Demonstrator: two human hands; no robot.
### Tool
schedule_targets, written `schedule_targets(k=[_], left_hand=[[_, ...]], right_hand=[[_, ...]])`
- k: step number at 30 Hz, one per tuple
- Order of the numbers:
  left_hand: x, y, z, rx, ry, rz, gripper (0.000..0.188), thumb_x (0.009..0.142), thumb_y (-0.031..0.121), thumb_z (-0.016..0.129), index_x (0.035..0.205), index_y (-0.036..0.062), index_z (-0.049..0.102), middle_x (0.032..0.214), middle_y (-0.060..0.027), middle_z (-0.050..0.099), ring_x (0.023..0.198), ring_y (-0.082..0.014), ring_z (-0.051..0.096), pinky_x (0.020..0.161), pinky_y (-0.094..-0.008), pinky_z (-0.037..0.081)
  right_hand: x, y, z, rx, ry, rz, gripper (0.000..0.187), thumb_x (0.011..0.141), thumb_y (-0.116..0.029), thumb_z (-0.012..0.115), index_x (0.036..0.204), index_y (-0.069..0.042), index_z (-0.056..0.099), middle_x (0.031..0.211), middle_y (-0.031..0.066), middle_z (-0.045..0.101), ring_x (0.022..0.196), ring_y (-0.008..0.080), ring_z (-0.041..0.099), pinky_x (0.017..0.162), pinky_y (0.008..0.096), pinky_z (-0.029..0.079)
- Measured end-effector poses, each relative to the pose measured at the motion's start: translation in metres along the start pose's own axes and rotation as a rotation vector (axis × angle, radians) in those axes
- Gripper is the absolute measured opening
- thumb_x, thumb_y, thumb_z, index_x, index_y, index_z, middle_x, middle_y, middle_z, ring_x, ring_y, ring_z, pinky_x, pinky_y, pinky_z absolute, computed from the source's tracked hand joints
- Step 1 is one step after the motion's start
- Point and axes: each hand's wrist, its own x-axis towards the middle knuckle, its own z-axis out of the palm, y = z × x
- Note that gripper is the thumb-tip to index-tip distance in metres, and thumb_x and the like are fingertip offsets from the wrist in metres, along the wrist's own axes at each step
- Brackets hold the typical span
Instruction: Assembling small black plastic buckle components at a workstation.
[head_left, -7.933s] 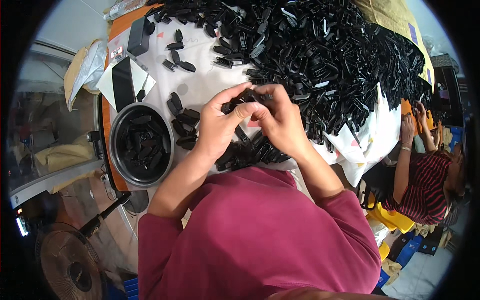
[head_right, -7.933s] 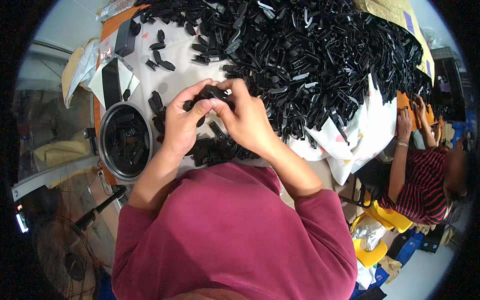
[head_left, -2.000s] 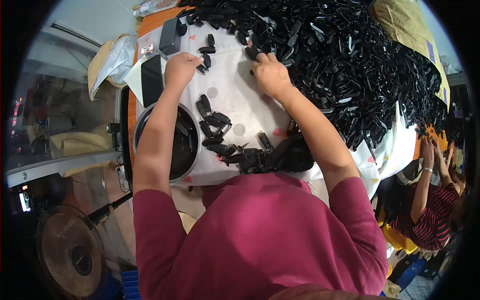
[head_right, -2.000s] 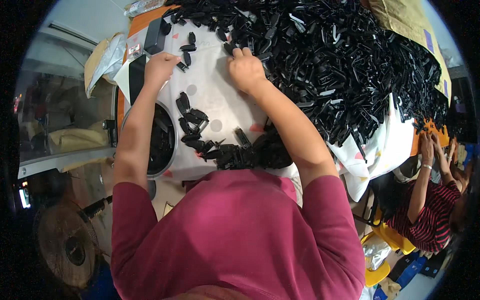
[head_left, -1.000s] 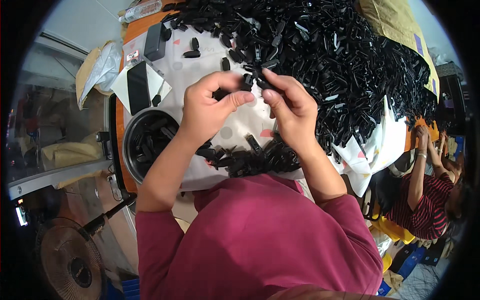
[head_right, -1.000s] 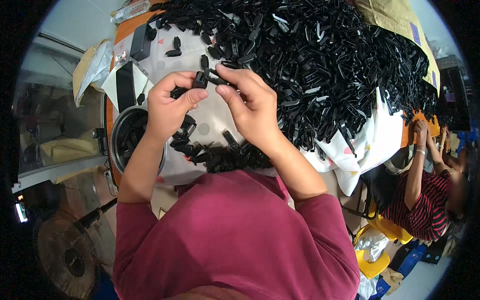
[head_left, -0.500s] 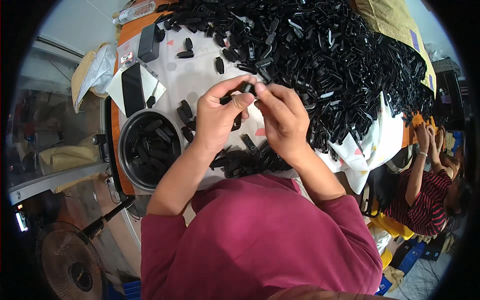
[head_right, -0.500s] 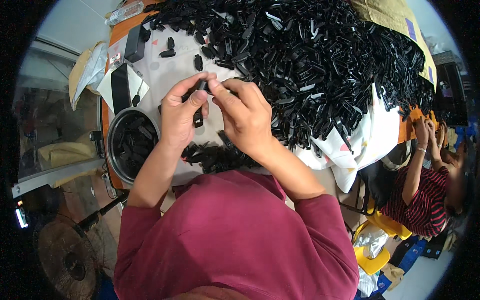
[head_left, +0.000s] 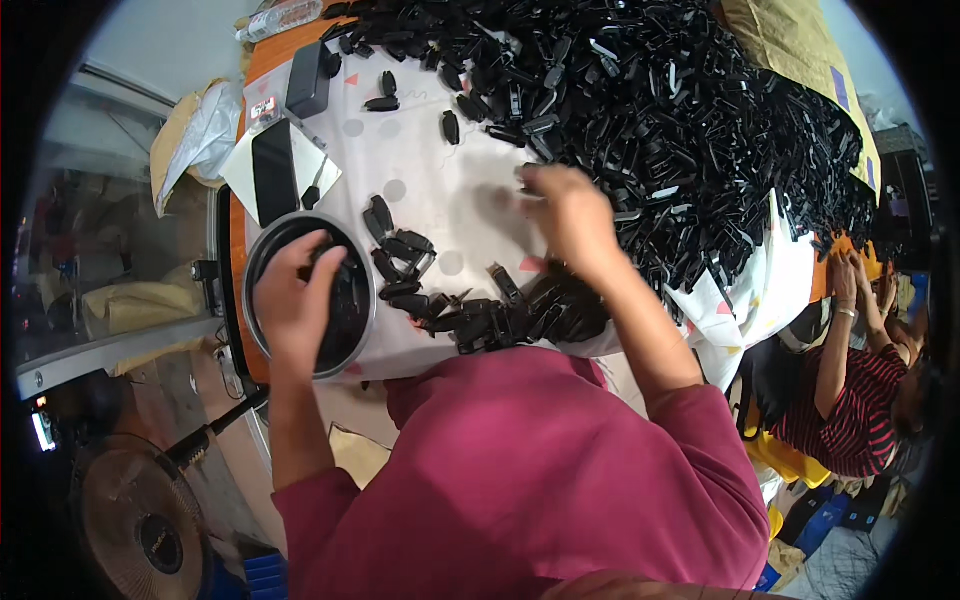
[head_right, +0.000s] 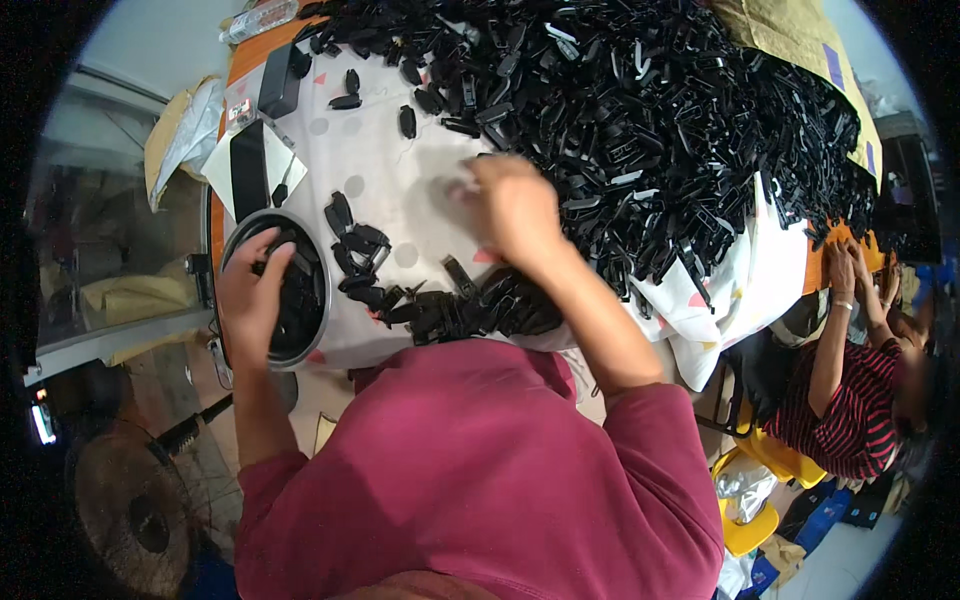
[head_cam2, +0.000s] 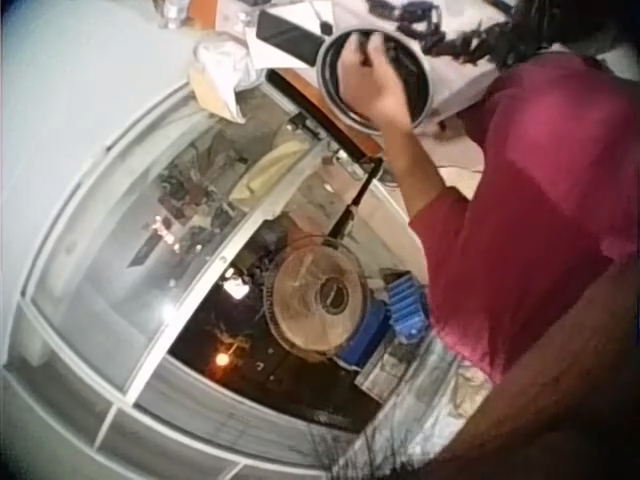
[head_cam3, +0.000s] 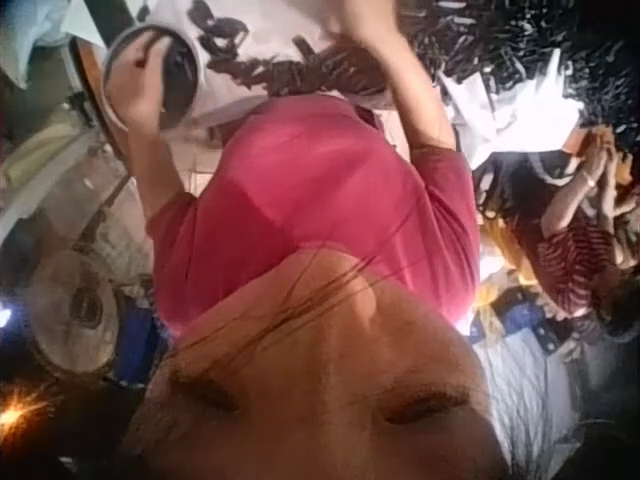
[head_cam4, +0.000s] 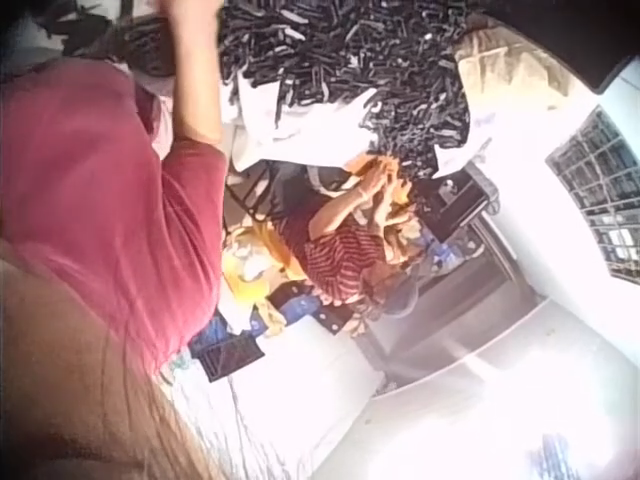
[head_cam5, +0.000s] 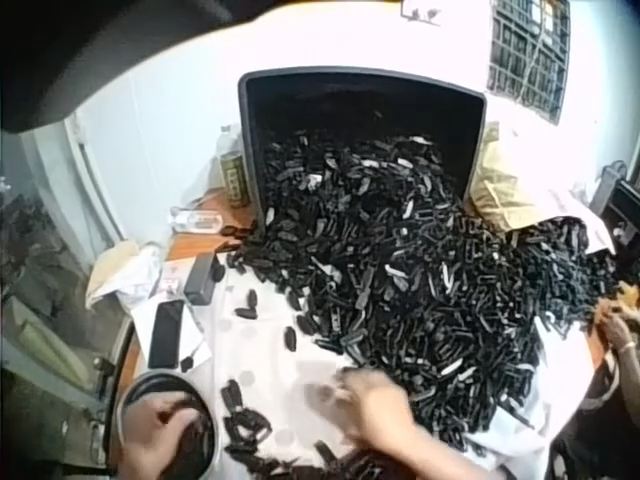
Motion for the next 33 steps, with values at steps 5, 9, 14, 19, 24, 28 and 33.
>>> schedule_targets(k=[5, 9, 14, 19, 24, 28, 33], left_hand=[[0.009, -0.031, -0.002, 0.482, 0.003, 0.193, 0.039, 0.069, 0.036, 0.067, 0.096, 0.0079, 0.064, 0.088, -0.0114, 0.060, 0.088, -0.0300, 0.053, 0.081, -0.0372, 0.040], [0.041, 0.008, 0.021, 0.427, -0.092, 0.238, 0.035, 0.070, 0.039, 0.065, 0.086, 0.0070, 0.064, 0.085, -0.0096, 0.060, 0.086, -0.0308, 0.055, 0.074, -0.0395, 0.043], [0.113, 0.031, 0.118, 0.145, -0.134, 0.319, 0.033, 0.069, 0.033, 0.067, 0.082, 0.0037, 0.061, 0.080, -0.0146, 0.062, 0.076, -0.0311, 0.059, 0.066, -0.0372, 0.046], [0.134, 0.048, 0.159, 0.330, -0.174, 0.290, 0.039, 0.068, 0.032, 0.068, 0.093, 0.0045, 0.058, 0.081, -0.0168, 0.062, 0.078, -0.0313, 0.060, 0.066, -0.0389, 0.046], [0.106, 0.040, 0.134, -0.515, -0.429, 0.109, 0.029, 0.077, 0.012, 0.059, 0.104, 0.0026, 0.054, 0.086, -0.0083, 0.062, 0.073, -0.0157, 0.057, 0.065, -0.0282, 0.045], [0.060, 0.077, 0.092, -1.053, -0.565, -0.026, 0.027, 0.080, 0.006, 0.054, 0.107, 0.0003, 0.052, 0.090, -0.0029, 0.059, 0.072, -0.0089, 0.051, 0.064, -0.0219, 0.042], [0.040, 0.089, 0.090, -1.257, -0.606, 0.006, 0.026, 0.081, 0.010, 0.059, 0.104, -0.0004, 0.055, 0.085, -0.0018, 0.059, 0.072, -0.0060, 0.051, 0.063, -0.0197, 0.041]], right_hand=[[0.046, 0.035, 0.019, -0.414, -0.019, -0.093, 0.012, 0.074, -0.016, 0.057, 0.079, -0.008, 0.065, 0.081, 0.0070, 0.058, 0.078, 0.0259, 0.055, 0.065, 0.0345, 0.047], [0.066, 0.036, 0.055, -0.570, -0.078, -0.130, 0.014, 0.074, -0.012, 0.049, 0.073, -0.008, 0.062, 0.081, 0.0095, 0.055, 0.079, 0.0273, 0.055, 0.065, 0.0335, 0.048], [0.062, 0.031, 0.057, -0.374, -0.065, -0.119, 0.010, 0.074, -0.012, 0.051, 0.080, -0.005, 0.057, 0.081, 0.0124, 0.057, 0.077, 0.0286, 0.057, 0.065, 0.0364, 0.048], [0.048, 0.018, 0.027, 0.609, 0.045, 0.370, 0.035, 0.075, 0.004, 0.044, 0.108, -0.007, 0.048, 0.081, 0.0087, 0.059, 0.058, 0.0177, 0.058, 0.050, 0.0291, 0.047], [0.041, 0.003, -0.015, 1.471, -0.010, 0.605, 0.023, 0.082, 0.006, 0.044, 0.104, 0.007, 0.051, 0.104, 0.0168, 0.057, 0.083, 0.0207, 0.062, 0.064, 0.0247, 0.054], [0.035, -0.024, -0.031, 1.454, 0.094, 0.494, 0.024, 0.085, -0.002, 0.051, 0.107, 0.006, 0.052, 0.103, 0.0146, 0.058, 0.086, 0.0194, 0.061, 0.065, 0.0239, 0.054], [0.023, -0.030, -0.027, 0.496, 0.248, -0.038, 0.016, 0.079, 0.000, 0.060, 0.094, 0.004, 0.056, 0.104, 0.0126, 0.058, 0.079, 0.0117, 0.058, 0.064, 0.0218, 0.049]])
